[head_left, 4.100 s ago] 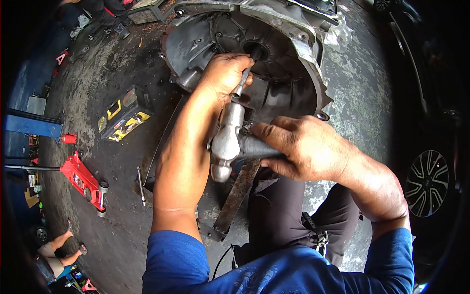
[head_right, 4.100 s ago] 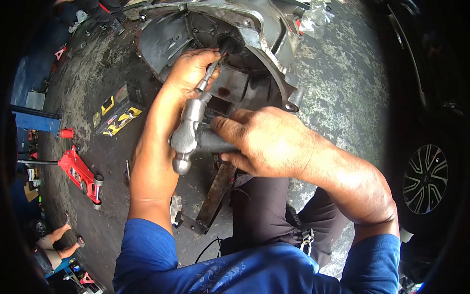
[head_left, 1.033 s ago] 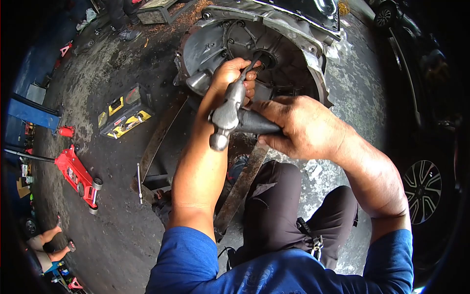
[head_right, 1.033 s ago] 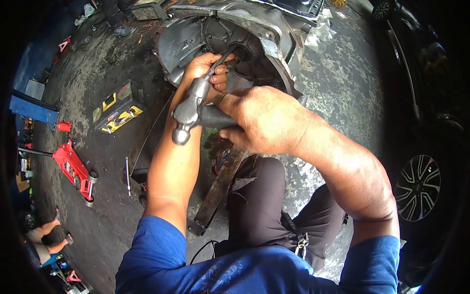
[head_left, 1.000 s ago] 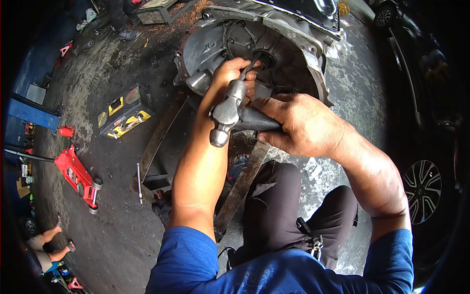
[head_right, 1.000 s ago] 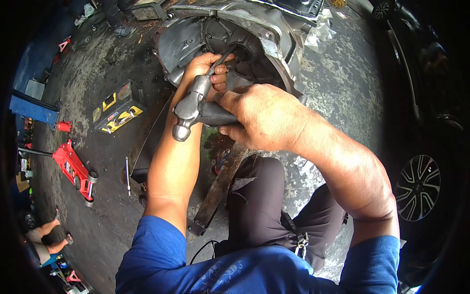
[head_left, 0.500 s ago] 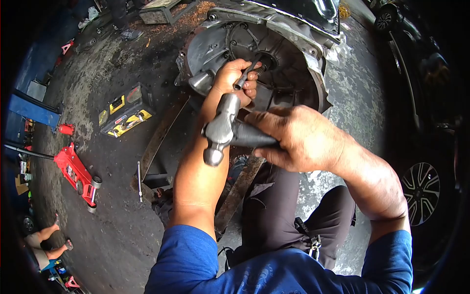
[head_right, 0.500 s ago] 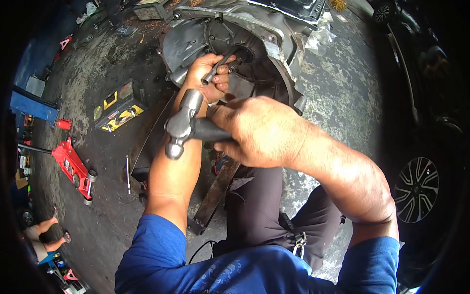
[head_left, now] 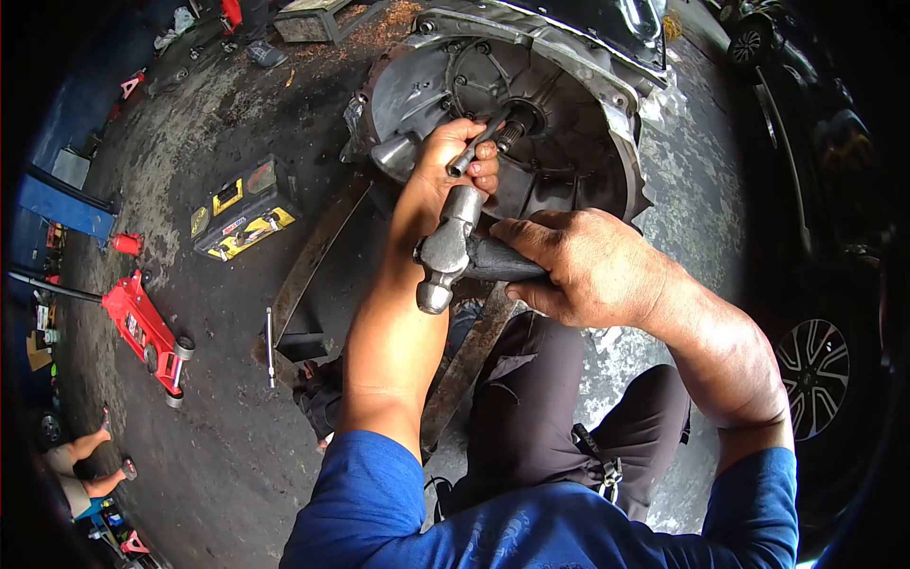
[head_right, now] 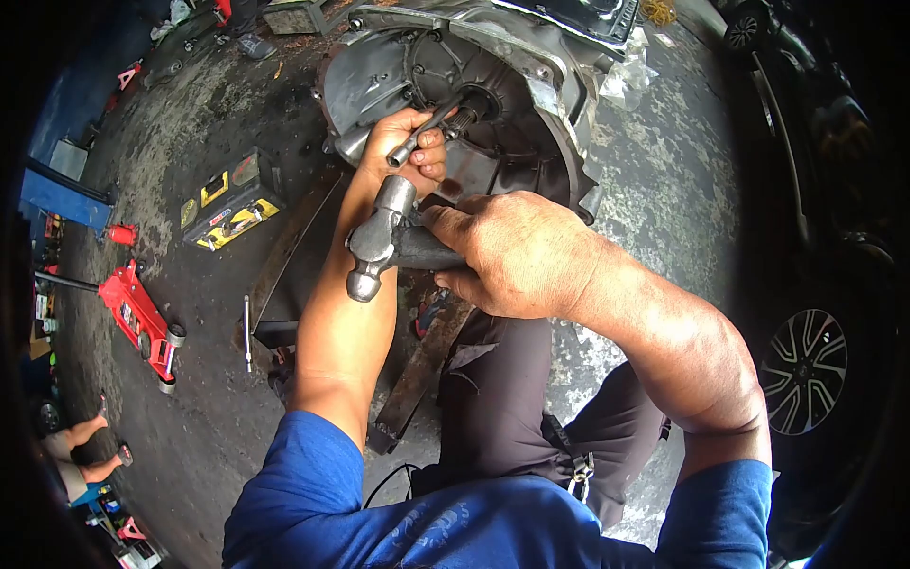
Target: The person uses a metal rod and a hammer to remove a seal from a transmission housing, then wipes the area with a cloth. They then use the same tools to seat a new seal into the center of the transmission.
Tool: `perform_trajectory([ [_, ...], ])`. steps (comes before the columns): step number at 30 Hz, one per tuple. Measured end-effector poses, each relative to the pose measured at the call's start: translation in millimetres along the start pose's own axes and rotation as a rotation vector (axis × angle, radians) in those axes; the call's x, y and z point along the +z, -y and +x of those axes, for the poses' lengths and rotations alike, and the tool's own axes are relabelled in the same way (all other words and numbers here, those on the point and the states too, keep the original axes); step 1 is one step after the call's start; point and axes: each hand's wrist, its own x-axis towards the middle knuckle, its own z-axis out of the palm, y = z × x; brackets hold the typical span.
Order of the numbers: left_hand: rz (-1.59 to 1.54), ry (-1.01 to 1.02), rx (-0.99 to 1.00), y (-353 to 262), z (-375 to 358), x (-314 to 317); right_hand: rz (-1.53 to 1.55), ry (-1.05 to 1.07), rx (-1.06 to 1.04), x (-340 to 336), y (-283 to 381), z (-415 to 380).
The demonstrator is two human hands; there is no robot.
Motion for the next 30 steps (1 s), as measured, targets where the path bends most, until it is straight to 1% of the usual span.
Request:
perform_trajectory([
  [5,-0.052,0.026,0.0,2,6,-5,-0.029,0.009,0.015,1,-3,2],
  [8,-0.077,-0.003,-0.009,2,9,-4,-0.045,-0.008,0.0,3,-8,3],
  [12,-0.234,-0.04,0.003,0,6,0,-0.041,0.035,0.038,2,-6,6],
  [15,-0.263,-0.032,-0.001,-1,8,-4,-0.056,0.012,-0.014,5,-11,7],
  [17,-0.262,-0.033,0.012,1,8,-4,-0.078,-0.011,-0.01,6,-12,8],
  [18,-0.258,-0.022,0.028,1,9,-5,-0.089,-0.022,-0.009,6,-12,9],
  [21,-0.242,0.033,0.086,2,14,-9,-0.095,0.048,0.028,5,-12,12],
  [24,-0.264,0.116,0.094,3,17,-14,-0.086,0.12,0.039,2,-14,19],
  [27,-0.182,0.068,0.127,2,17,-13,-0.055,-0.021,0.017,6,-19,24],
  [28,-0.19,0.115,0.109,1,17,-14,-0.084,-0.023,0.019,8,-18,25],
  [30,-0.246,0.11,0.084,2,15,-14,-0.087,-0.019,-0.003,8,-9,25],
])
